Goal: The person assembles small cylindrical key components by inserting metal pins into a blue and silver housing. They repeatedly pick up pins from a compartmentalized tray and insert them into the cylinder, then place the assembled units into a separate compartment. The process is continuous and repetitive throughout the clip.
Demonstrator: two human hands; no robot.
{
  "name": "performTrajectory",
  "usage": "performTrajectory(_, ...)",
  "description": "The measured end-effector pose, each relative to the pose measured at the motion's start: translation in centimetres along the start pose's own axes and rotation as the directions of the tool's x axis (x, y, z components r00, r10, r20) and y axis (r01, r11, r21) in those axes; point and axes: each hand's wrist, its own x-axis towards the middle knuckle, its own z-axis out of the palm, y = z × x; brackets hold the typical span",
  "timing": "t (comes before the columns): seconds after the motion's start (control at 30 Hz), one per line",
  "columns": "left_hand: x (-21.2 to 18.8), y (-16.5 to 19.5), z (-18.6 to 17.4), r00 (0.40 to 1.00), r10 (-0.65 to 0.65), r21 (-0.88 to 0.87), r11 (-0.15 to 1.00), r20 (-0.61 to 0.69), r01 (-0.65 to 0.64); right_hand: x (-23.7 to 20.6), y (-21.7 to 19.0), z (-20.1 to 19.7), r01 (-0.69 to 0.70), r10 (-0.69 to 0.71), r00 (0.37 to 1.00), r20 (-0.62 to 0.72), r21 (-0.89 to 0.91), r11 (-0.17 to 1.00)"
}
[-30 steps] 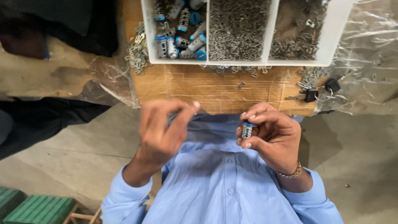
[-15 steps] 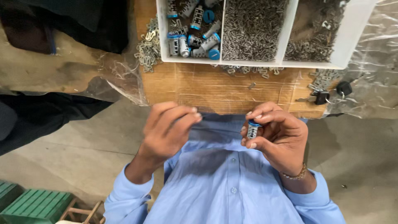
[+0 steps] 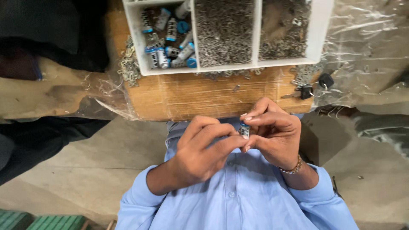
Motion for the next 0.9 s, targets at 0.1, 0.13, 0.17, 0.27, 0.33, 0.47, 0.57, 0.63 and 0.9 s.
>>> performTrajectory(0.1, 0.4, 0.4, 0.0, 0.996, 0.012, -0.005, 1.0, 0.092, -0.011, -0.4, -0.1, -0.7, 0.003, -0.003, 1.0, 0.001, -0.057, 0.998)
performTrajectory(0.13, 0.5, 0.7, 0.4, 0.998, -0.013, -0.02, 1.0, 0.069, 0.015, -0.5, -0.3, -0.9, -0.011, 0.011, 1.0, 0.004, -0.024, 1.0)
performTrajectory(0.17, 0.6, 0.9, 0.9, 0.998, -0.034, -0.036, 0.999, 0.048, 0.036, -0.6, -0.5, -1.2, -0.02, 0.02, 1.0, 0.005, 0.007, 1.0)
performTrajectory(0.27, 1.2, 1.9, 3.0, 0.998, -0.034, -0.041, 0.999, -0.058, 0.032, -0.8, -1.5, -2.2, -0.026, 0.026, 1.0, 0.006, 0.05, 0.998)
performTrajectory(0.33, 1.9, 2.9, 3.7, 1.0, -0.014, 0.031, 0.999, -0.025, 0.015, -1.0, -2.2, -2.8, -0.01, 0.01, 1.0, -0.004, 0.06, 0.998)
performTrajectory(0.47, 4.2, 4.0, 2.6, 0.97, 0.118, 0.095, 0.985, 0.212, -0.141, -1.7, -3.5, -3.7, 0.024, -0.025, 0.999, -0.025, -0.038, 0.999)
performTrajectory(0.57, 5.3, 4.0, 2.5, 0.944, -0.061, -0.126, 0.986, 0.324, 0.107, -2.3, -4.2, -4.2, 0.01, -0.012, 0.999, 0.05, 0.034, 0.999)
performTrajectory(0.63, 5.5, 3.8, 3.4, 0.765, -0.325, -0.557, 0.539, 0.555, 0.633, -2.5, -4.5, -4.8, 0.026, -0.038, 0.991, 0.131, 0.086, 0.996)
performTrajectory(0.9, 9.5, 4.8, 7.9, 0.992, 0.016, 0.22, 0.974, 0.128, -0.044, -4.6, -6.7, -8.2, 0.16, -0.058, 0.921, -0.384, 0.241, 0.957)
